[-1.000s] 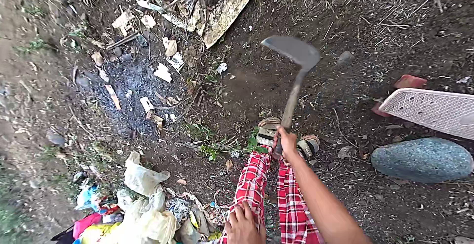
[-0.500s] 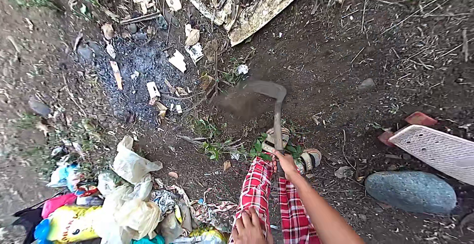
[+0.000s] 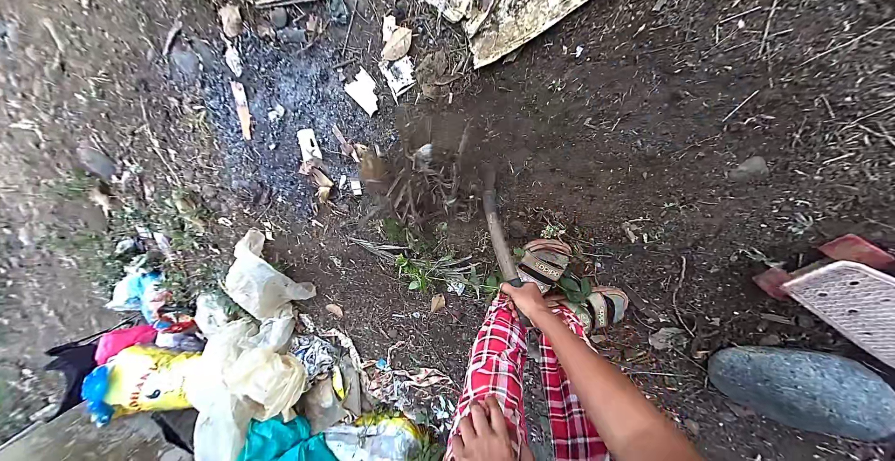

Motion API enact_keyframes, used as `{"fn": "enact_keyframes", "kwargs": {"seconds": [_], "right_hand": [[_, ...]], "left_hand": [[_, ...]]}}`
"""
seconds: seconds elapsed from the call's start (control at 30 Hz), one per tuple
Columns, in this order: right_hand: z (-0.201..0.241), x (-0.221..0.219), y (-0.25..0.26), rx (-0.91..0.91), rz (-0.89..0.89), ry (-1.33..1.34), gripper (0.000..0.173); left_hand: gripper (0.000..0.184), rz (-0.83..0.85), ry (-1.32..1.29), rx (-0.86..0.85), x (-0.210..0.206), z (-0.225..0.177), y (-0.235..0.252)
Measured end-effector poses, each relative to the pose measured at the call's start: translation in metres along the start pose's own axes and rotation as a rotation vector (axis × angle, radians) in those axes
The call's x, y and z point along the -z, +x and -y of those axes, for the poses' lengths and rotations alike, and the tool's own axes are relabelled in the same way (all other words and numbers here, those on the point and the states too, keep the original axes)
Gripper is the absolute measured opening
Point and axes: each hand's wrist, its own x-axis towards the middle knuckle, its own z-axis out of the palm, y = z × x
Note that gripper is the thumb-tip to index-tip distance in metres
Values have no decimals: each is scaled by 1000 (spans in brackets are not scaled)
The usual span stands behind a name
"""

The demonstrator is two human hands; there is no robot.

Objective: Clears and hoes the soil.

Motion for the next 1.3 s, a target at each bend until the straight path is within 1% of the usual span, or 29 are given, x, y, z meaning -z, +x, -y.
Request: {"fn": "enact_keyframes", "kwargs": {"seconds": [0.03,0.1,0.13,0.2,0.3,0.33,0.37,0.4,0.43,0.47,0.53,0.57,0.63,0.7,0.77,0.83,0.9,0.97,1.0,1.03,1.07,1.13,1.17,1.2,1.23,1.3], "right_hand": [[-4,9,-14,-4,-11,13,38],[5,30,-38,39,-40,129,36],[15,40,-48,71,-59,218,35],[50,53,-57,168,-106,446,33],[105,55,-44,297,-143,805,34],[112,49,-33,311,-161,854,36],[106,41,-21,306,-170,834,38],[90,32,-7,281,-171,747,39],[63,23,3,238,-155,582,39],[31,18,9,176,-111,362,37],[-27,18,0,85,-21,-5,39],[-48,23,-13,63,8,-96,45],[-85,39,-44,26,56,-160,52],[-108,63,-70,-18,50,-120,51],[-127,85,-88,-43,-18,57,45],[-133,107,-100,-14,-117,355,40],[-122,127,-100,63,-226,689,33],[-104,144,-82,161,-321,1019,29],[-101,149,-68,202,-353,1126,29],[-107,150,-52,219,-378,1164,29],[-122,145,-35,213,-383,1125,28],[-168,128,-18,118,-304,867,28],[-192,118,-20,55,-242,755,29],[-210,112,-29,9,-224,691,30],[-219,110,-42,-23,-230,660,29],[-223,113,-77,-44,-227,656,28]], "left_hand": [[71,8,8,2,-1,-1,-1],[71,17,21,-11,-4,-3,-1],[71,31,23,-12,-5,-3,-2],[71,43,22,-8,-7,-1,-3],[71,21,24,-11,-13,6,-1],[72,9,24,-14,-15,8,0],[72,10,28,-11,-15,9,0],[73,9,37,-6,-15,10,2],[73,5,45,2,-14,11,4],[73,6,57,12,-13,11,4],[73,-8,85,22,-11,10,5],[74,-31,107,14,-13,10,5],[74,-66,142,-15,-16,10,2],[74,-77,172,-43,-16,8,3],[74,-77,203,-60,-16,6,3],[73,-88,233,-70,-16,5,3],[73,-87,257,-71,-16,3,2],[73,-112,273,-81,-18,1,2],[73,-127,281,-88,-19,1,1],[73,-144,296,-94,-21,0,1],[73,-157,311,-96,-22,-1,1],[73,-174,343,-89,-23,-5,2],[73,-181,363,-84,-25,-6,0],[72,-184,376,-78,-27,-9,-1],[72,-184,385,-70,-28,-13,-2],[73,-168,406,-41,-31,-22,-6]]}}
